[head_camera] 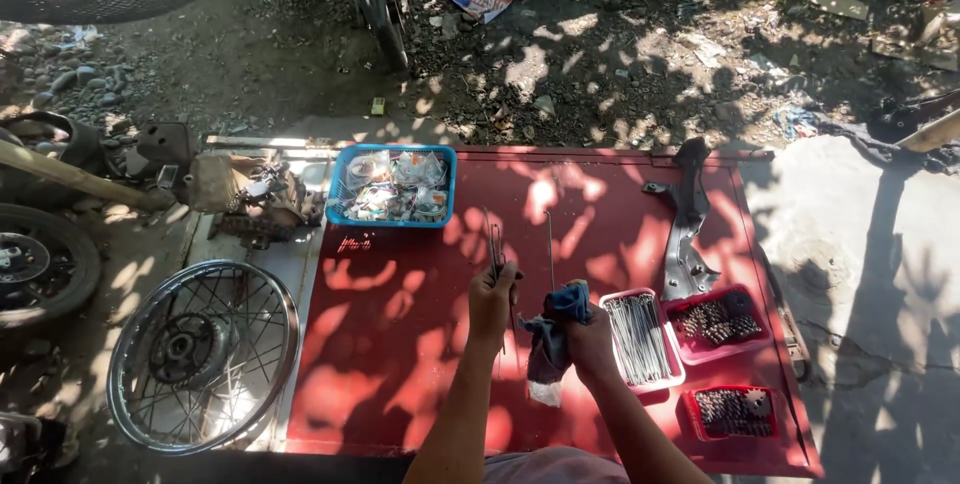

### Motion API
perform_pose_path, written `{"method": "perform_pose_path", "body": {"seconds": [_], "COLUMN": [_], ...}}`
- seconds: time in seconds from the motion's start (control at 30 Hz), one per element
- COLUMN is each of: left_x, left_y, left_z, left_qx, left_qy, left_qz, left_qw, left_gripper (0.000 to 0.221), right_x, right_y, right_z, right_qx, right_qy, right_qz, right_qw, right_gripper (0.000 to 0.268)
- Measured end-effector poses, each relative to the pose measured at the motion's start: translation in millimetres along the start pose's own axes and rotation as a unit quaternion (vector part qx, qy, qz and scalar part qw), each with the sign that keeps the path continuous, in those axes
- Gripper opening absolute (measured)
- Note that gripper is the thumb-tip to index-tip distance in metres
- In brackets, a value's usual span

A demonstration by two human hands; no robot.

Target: Cleaning and sorting individual motorcycle wheel spokes using a cloth.

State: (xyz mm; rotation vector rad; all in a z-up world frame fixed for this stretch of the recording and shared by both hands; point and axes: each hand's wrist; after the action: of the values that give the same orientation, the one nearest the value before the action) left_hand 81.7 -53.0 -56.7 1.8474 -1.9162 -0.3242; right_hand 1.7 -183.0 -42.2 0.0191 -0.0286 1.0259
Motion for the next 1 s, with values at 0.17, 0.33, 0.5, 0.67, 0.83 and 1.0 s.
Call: {"method": "perform_pose_path", "body": {"seconds": [0.17, 0.33, 0.5, 0.67, 0.83, 1.0], "left_x": [24, 23, 18, 18, 20, 5], "left_y": [24, 6, 20, 27, 53, 59], "left_z": [-37, -16, -40, -31, -53, -62], "left_qx": [0.028, 0.047, 0.042, 0.043, 0.032, 0.024], "left_qy": [-0.032, -0.055, -0.100, -0.149, -0.214, -0.231], "left_qz": [0.031, 0.081, 0.081, 0.138, 0.227, 0.262], "left_qw": [0.999, 0.994, 0.991, 0.978, 0.949, 0.937], "left_gripper": [0.028, 0.023, 0.020, 0.023, 0.031, 0.035], "right_x": [2, -9, -40, -15, -30, -63], "right_y": [-1, 0, -55, -55, -42, -56], "right_z": [2, -8, -47, 83, 80, -3], "right_qx": [-0.020, -0.053, -0.049, -0.015, -0.092, -0.158], "right_qy": [-0.012, 0.049, -0.107, -0.427, -0.389, -0.247], "right_qz": [0.027, 0.072, -0.264, -0.234, 0.003, 0.045], "right_qw": [0.999, 0.995, 0.957, 0.873, 0.917, 0.955], "right_gripper": [0.012, 0.008, 0.024, 0.015, 0.029, 0.016]}}
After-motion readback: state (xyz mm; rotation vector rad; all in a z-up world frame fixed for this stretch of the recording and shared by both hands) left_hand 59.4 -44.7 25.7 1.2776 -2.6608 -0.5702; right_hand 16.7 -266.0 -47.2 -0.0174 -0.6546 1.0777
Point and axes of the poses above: each hand's wrist, its own y-axis away from the middle knuckle, its own x-axis out of the palm, z = x × y, and after that the axes turned 14 degrees about -x, right-handed
